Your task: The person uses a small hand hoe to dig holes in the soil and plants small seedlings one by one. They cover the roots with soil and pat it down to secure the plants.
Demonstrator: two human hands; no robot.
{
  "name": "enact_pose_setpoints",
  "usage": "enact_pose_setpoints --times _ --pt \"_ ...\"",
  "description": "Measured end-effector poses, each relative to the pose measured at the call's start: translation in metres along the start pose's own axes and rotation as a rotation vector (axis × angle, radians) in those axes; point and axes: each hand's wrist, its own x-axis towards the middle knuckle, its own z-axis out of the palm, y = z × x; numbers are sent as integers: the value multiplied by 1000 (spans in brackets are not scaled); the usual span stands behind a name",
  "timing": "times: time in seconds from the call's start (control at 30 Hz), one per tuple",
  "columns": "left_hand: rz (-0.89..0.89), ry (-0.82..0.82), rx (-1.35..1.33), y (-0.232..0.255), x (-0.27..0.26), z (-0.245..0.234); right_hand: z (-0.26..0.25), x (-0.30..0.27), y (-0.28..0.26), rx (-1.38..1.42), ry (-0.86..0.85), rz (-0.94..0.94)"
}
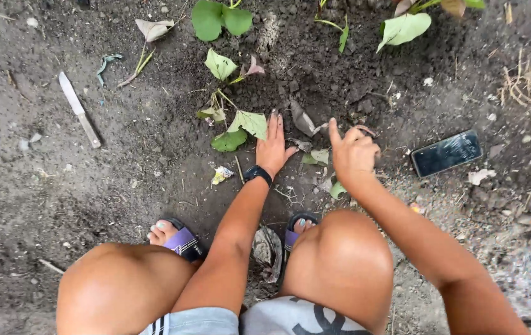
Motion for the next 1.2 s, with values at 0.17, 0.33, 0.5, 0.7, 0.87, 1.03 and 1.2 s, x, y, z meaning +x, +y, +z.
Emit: enact_pose_setpoints --times 0.17,0.33,0.5,0.7,0.87,1.03,1.2 --pt "16 38 -30 1 3 -7 2 -15 -34 18 -27 154" --pt "17 49 -12 -5 4 11 -45 16 40 1003 -799 181" --pt "11 19 -17 -7 8 19 -40 -5 41 1718 -901 565" --pt "4 -6 16 2 1 1 13 -57 -11 1530 -622 424" --pt "-10 -32 -9 4 6 -9 -63 -26 17 1521 -585 391" --pt "-28 -35 -40 8 7 -17 -159 33 119 1147 -1069 320" --pt "-27 -25 65 14 -5 -14 -61 75 58 1103 -1058 280"
